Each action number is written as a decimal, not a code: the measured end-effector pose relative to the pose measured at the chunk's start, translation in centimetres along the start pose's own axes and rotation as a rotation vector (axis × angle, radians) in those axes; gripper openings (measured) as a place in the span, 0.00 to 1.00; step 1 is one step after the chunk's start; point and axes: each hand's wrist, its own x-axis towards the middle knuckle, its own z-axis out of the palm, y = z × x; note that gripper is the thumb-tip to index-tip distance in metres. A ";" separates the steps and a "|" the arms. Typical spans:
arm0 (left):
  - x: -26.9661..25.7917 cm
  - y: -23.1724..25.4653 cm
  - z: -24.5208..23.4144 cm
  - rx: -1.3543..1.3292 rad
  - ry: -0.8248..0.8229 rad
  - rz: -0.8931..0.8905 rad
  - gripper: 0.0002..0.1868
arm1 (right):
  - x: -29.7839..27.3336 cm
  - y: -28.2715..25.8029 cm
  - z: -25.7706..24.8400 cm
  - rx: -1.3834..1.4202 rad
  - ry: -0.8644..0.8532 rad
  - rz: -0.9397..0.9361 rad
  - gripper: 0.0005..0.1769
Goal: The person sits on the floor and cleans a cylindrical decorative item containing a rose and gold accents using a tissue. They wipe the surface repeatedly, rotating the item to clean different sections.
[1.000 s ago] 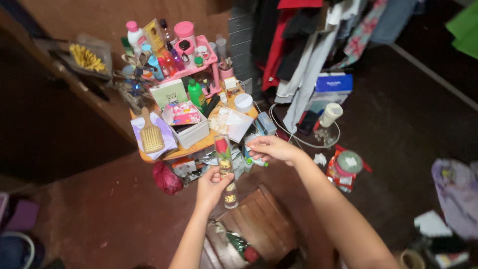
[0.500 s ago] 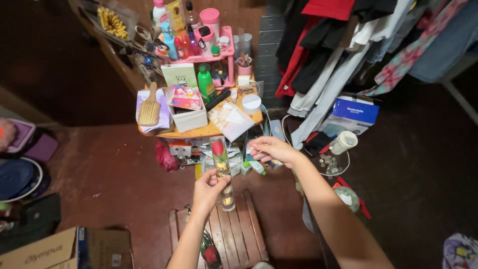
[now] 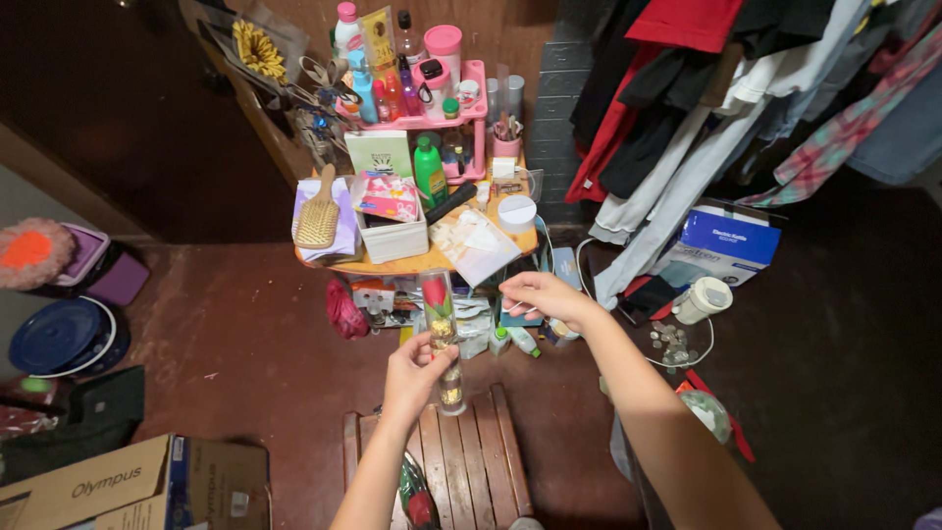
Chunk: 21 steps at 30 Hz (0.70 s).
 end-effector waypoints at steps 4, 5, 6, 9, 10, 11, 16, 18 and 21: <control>0.7 -0.4 -0.6 -0.026 -0.014 0.009 0.22 | 1.6 0.2 0.0 -0.014 0.007 0.021 0.17; 0.9 -0.4 -0.6 -0.040 -0.018 0.007 0.22 | 2.0 0.3 -0.1 -0.021 0.011 0.026 0.17; 1.2 -0.4 -0.6 -0.025 -0.014 -0.003 0.22 | 2.4 0.3 -0.3 -0.021 0.013 0.027 0.17; 1.6 -0.5 -0.7 -0.026 0.000 -0.039 0.22 | 3.7 0.8 -0.4 -0.025 0.006 0.037 0.16; 1.8 -0.6 -0.6 -0.055 -0.002 -0.052 0.22 | 4.0 1.0 -0.4 -0.028 0.004 0.041 0.16; 1.9 -0.6 -0.6 -0.085 -0.004 -0.065 0.22 | 4.4 1.3 -0.5 -0.032 0.002 0.045 0.16; 2.9 -1.4 -0.8 -0.049 0.014 -0.047 0.21 | 6.9 2.6 -0.8 -0.068 0.004 0.089 0.16; 3.6 -2.1 -0.9 -0.060 0.016 -0.046 0.21 | 8.4 3.3 -1.1 -0.075 0.011 0.106 0.16; 4.6 -3.5 -1.1 -0.086 0.013 -0.070 0.21 | 11.3 4.9 -2.0 -0.061 0.011 0.102 0.16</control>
